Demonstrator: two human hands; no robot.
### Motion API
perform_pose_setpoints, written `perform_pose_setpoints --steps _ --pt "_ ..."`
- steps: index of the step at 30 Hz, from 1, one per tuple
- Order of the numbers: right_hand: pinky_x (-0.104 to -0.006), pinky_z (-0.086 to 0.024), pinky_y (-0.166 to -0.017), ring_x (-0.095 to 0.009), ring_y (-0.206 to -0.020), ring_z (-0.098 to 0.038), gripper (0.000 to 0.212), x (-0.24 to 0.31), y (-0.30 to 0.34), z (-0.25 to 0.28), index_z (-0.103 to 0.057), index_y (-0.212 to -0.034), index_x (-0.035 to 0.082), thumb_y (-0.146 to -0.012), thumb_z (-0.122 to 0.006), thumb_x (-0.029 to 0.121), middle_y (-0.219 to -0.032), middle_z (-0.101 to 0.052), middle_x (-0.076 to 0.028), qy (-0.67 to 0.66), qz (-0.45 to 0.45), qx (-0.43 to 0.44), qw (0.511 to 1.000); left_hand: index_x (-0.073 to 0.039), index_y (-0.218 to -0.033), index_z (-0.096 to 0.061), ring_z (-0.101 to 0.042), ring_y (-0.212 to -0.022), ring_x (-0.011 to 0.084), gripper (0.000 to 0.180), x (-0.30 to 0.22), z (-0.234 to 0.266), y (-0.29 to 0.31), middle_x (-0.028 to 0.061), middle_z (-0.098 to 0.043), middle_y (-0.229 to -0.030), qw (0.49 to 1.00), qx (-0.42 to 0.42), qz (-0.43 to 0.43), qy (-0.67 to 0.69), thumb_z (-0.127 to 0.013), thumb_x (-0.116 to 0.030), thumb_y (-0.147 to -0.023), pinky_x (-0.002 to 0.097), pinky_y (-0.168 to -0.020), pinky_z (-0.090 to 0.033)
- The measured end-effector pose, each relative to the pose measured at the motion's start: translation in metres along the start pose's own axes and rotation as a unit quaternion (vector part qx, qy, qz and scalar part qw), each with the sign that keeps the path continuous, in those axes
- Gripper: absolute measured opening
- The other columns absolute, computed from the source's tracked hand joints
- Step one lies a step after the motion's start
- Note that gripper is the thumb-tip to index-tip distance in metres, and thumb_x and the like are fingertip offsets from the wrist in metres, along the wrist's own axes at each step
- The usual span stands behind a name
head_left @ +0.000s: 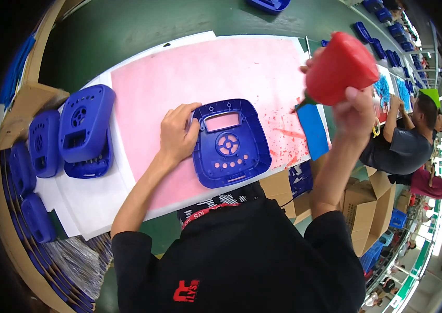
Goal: Apply glue to blue plastic casings and assemble small components onto them.
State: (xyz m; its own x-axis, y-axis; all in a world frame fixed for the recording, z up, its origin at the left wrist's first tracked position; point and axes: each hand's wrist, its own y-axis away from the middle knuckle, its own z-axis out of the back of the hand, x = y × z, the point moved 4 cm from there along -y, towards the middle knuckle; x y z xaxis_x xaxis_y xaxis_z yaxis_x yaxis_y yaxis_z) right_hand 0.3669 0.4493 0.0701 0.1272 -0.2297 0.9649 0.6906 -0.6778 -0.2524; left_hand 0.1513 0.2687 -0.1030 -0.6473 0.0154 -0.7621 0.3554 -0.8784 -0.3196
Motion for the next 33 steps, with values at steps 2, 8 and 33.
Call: perform_pose_setpoints --steps 2,8,33 --pt "-0.0534 -0.047 -0.097 -0.040 -0.109 -0.061 0.086 -0.028 0.001 -0.023 -0.038 -0.139 -0.008 -0.081 -0.056 0.053 -0.122 -0.057 -0.027 -0.153 -0.002 -0.065 0.986 -0.001 -0.106 -0.065 -0.054 -0.060 0.0251 0.029 -0.003 -0.001 -0.001 0.0119 -0.062 -0.079 0.999 -0.006 0.025 0.034 -0.057 -0.003 -0.078 0.0367 -0.062 -0.046" --pt "-0.0507 -0.048 -0.083 -0.032 -0.085 -0.062 0.075 -0.085 -0.016 -0.070 -0.059 -0.110 -0.003 -0.089 -0.030 0.064 -0.089 -0.064 -0.016 -0.420 -0.071 -0.023 0.904 -0.001 -0.105 -0.065 -0.061 -0.061 0.0278 0.028 -0.002 0.000 -0.001 0.0153 -0.064 -0.082 0.997 -0.026 0.032 0.060 -0.057 -0.004 -0.078 0.0374 -0.057 -0.049" --pt "-0.0494 -0.051 -0.078 -0.028 -0.071 -0.064 0.061 -0.150 -0.012 -0.070 -0.066 -0.087 0.005 -0.086 -0.033 0.056 -0.076 -0.065 -0.010 -0.519 -0.071 -0.123 0.843 0.001 -0.102 -0.065 -0.061 -0.060 0.0285 0.029 -0.002 0.000 -0.003 0.0159 -0.064 -0.082 0.998 -0.032 0.013 0.056 -0.057 -0.004 -0.074 0.0382 -0.057 -0.050"
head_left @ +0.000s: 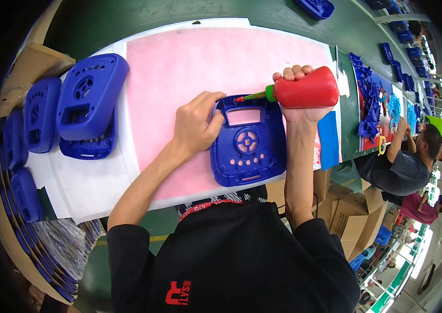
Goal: Apply glue to blue plastic casings and assemble small components onto them.
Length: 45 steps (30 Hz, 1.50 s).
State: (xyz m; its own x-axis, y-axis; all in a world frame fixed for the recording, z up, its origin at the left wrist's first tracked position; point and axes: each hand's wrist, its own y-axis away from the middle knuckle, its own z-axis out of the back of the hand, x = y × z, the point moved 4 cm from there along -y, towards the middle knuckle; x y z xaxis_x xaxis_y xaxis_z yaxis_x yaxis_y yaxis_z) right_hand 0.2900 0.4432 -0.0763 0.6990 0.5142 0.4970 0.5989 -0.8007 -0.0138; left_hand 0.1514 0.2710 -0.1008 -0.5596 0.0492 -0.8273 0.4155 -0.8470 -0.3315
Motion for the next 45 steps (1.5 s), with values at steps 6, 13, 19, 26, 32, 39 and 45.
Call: perform_pose_setpoints --steps 6,13,19,26,32,39,45 --pt "-0.0491 -0.051 -0.078 -0.028 -0.071 -0.065 0.060 -0.003 0.000 0.001 -0.066 -0.086 0.005 -0.085 -0.034 0.055 -0.077 -0.067 -0.010 -0.003 -0.006 -0.005 1.000 0.000 -0.105 -0.065 -0.049 -0.050 0.0195 0.030 0.003 -0.001 0.003 0.0120 -0.059 -0.076 1.000 -0.013 -0.010 0.014 -0.057 0.000 -0.076 0.0331 -0.050 -0.042" --pt "-0.0488 -0.051 -0.078 -0.028 -0.069 -0.065 0.059 -0.001 0.000 0.003 -0.066 -0.086 0.005 -0.085 -0.034 0.055 -0.076 -0.067 -0.010 -0.004 -0.007 -0.011 1.000 0.000 -0.105 -0.065 -0.048 -0.050 0.0186 0.030 0.002 -0.001 0.002 0.0118 -0.059 -0.075 1.000 -0.008 -0.006 0.015 -0.057 0.000 -0.077 0.0328 -0.049 -0.041" --pt "-0.0484 -0.041 -0.095 -0.025 -0.089 -0.059 0.041 0.008 0.001 0.005 -0.063 -0.099 0.005 -0.087 -0.055 0.043 -0.090 -0.065 -0.009 0.008 -0.015 0.091 0.996 0.002 -0.102 -0.065 -0.061 -0.060 0.0285 0.030 0.001 0.000 0.000 0.0165 -0.064 -0.082 1.000 0.012 0.013 -0.005 -0.057 -0.006 -0.075 0.0384 -0.058 -0.050" --pt "-0.0498 -0.048 -0.088 -0.027 -0.081 -0.064 0.057 0.028 0.003 -0.001 -0.066 -0.093 0.007 -0.085 -0.043 0.058 -0.082 -0.067 -0.009 -0.022 0.009 0.058 0.998 0.001 -0.102 -0.065 -0.061 -0.061 0.0282 0.029 0.002 0.000 0.001 0.0163 -0.065 -0.084 1.000 0.011 0.011 -0.006 -0.056 -0.006 -0.075 0.0379 -0.059 -0.051" --pt "-0.0499 -0.047 -0.085 -0.026 -0.078 -0.064 0.061 0.035 0.006 0.005 -0.065 -0.092 0.006 -0.084 -0.039 0.060 -0.081 -0.066 -0.009 0.023 0.039 0.055 0.997 0.001 -0.103 -0.065 -0.061 -0.061 0.0278 0.029 0.000 0.001 0.001 0.0152 -0.065 -0.085 1.000 0.014 0.018 0.000 -0.057 -0.006 -0.076 0.0373 -0.058 -0.050" --pt "-0.0507 -0.047 -0.083 -0.026 -0.075 -0.064 0.064 0.037 0.010 0.008 -0.065 -0.092 0.005 -0.084 -0.033 0.060 -0.079 -0.065 -0.009 0.065 0.066 0.052 0.994 0.000 -0.108 -0.065 -0.045 -0.051 0.0157 0.031 0.004 -0.002 0.003 0.0095 -0.058 -0.077 1.000 -0.004 -0.008 0.015 -0.057 0.002 -0.078 0.0308 -0.049 -0.038" --pt "-0.0506 -0.048 -0.081 -0.027 -0.075 -0.064 0.066 0.031 0.011 0.013 -0.064 -0.091 0.005 -0.086 -0.030 0.061 -0.079 -0.065 -0.010 0.065 0.072 0.047 0.994 0.000 -0.103 -0.064 -0.060 -0.061 0.0287 0.028 0.001 0.000 0.000 0.0146 -0.063 -0.080 1.000 0.017 0.015 -0.005 -0.057 -0.005 -0.076 0.0383 -0.056 -0.049"
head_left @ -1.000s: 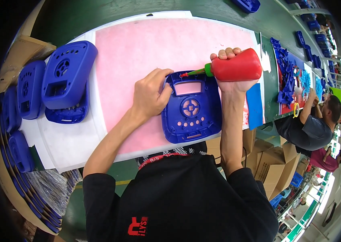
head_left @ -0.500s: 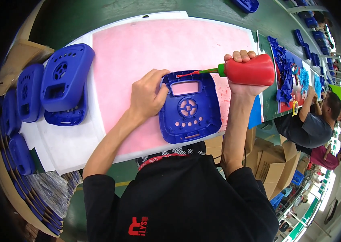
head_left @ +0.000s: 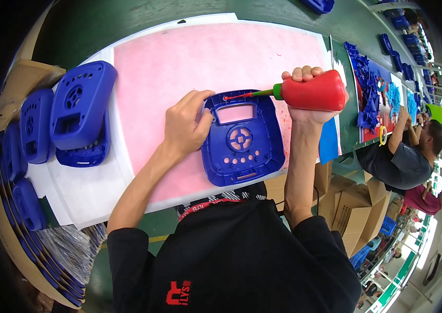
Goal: Apply glue to blue plastic casings and assemble small components onto them.
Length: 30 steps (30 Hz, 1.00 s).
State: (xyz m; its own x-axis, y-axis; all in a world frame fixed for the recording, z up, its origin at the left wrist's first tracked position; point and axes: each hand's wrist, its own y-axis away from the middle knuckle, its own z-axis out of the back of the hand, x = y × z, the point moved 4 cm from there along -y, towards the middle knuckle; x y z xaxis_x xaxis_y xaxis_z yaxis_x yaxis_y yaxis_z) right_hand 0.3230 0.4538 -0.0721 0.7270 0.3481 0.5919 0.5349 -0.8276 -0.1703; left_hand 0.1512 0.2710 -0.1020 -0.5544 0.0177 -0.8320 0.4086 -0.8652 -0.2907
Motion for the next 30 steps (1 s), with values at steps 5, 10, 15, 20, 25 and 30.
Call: perform_pose_setpoints --steps 5,10,15,20,25,30 --pt "-0.0506 -0.048 -0.081 -0.027 -0.075 -0.064 0.066 -0.001 0.003 0.001 -0.064 -0.092 0.005 -0.086 -0.029 0.061 -0.080 -0.065 -0.010 0.011 0.005 -0.011 1.000 -0.001 -0.103 -0.064 -0.060 -0.060 0.0282 0.028 0.000 0.001 0.000 0.0143 -0.062 -0.079 1.000 -0.002 -0.002 0.001 -0.057 -0.004 -0.076 0.0378 -0.056 -0.048" --pt "-0.0518 -0.048 -0.082 -0.029 -0.076 -0.064 0.065 0.002 0.010 0.000 -0.063 -0.092 0.003 -0.086 -0.031 0.059 -0.081 -0.065 -0.012 0.018 0.028 -0.012 0.999 0.000 -0.103 -0.064 -0.060 -0.059 0.0267 0.028 -0.002 0.001 0.000 0.0140 -0.063 -0.081 1.000 0.004 0.008 0.002 -0.057 -0.004 -0.077 0.0366 -0.056 -0.048" --pt "-0.0527 -0.048 -0.083 -0.031 -0.077 -0.064 0.066 -0.001 0.030 -0.010 -0.062 -0.093 0.002 -0.085 -0.030 0.058 -0.082 -0.065 -0.012 0.042 0.072 -0.055 0.995 0.000 -0.103 -0.064 -0.059 -0.057 0.0259 0.028 -0.001 0.001 0.001 0.0139 -0.064 -0.083 1.000 0.003 0.009 0.004 -0.057 -0.003 -0.077 0.0360 -0.055 -0.048" --pt "-0.0521 -0.048 -0.083 -0.036 -0.079 -0.065 0.068 -0.012 0.039 -0.013 -0.062 -0.095 -0.001 -0.086 -0.027 0.057 -0.078 -0.065 -0.015 0.090 0.077 -0.077 0.990 0.000 -0.104 -0.065 -0.056 -0.054 0.0238 0.029 -0.001 0.000 0.000 0.0134 -0.063 -0.083 1.000 0.013 0.016 0.007 -0.057 -0.002 -0.076 0.0350 -0.053 -0.046" --pt "-0.0536 -0.047 -0.086 -0.036 -0.082 -0.064 0.063 0.004 0.030 -0.001 -0.062 -0.095 0.000 -0.085 -0.033 0.054 -0.086 -0.067 -0.016 -0.031 0.044 -0.115 0.992 0.000 -0.104 -0.065 -0.054 -0.053 0.0221 0.029 0.000 0.000 0.000 0.0126 -0.062 -0.081 1.000 0.011 0.013 0.006 -0.057 -0.002 -0.076 0.0342 -0.052 -0.046" --pt "-0.0528 -0.043 -0.094 -0.031 -0.090 -0.063 0.044 0.037 0.012 0.007 -0.062 -0.094 0.001 -0.089 -0.047 0.043 -0.088 -0.066 -0.014 -0.142 0.019 -0.144 0.979 0.001 -0.104 -0.065 -0.054 -0.053 0.0220 0.029 0.000 0.000 0.000 0.0122 -0.061 -0.080 1.000 0.015 0.012 0.002 -0.057 -0.002 -0.076 0.0340 -0.052 -0.045"
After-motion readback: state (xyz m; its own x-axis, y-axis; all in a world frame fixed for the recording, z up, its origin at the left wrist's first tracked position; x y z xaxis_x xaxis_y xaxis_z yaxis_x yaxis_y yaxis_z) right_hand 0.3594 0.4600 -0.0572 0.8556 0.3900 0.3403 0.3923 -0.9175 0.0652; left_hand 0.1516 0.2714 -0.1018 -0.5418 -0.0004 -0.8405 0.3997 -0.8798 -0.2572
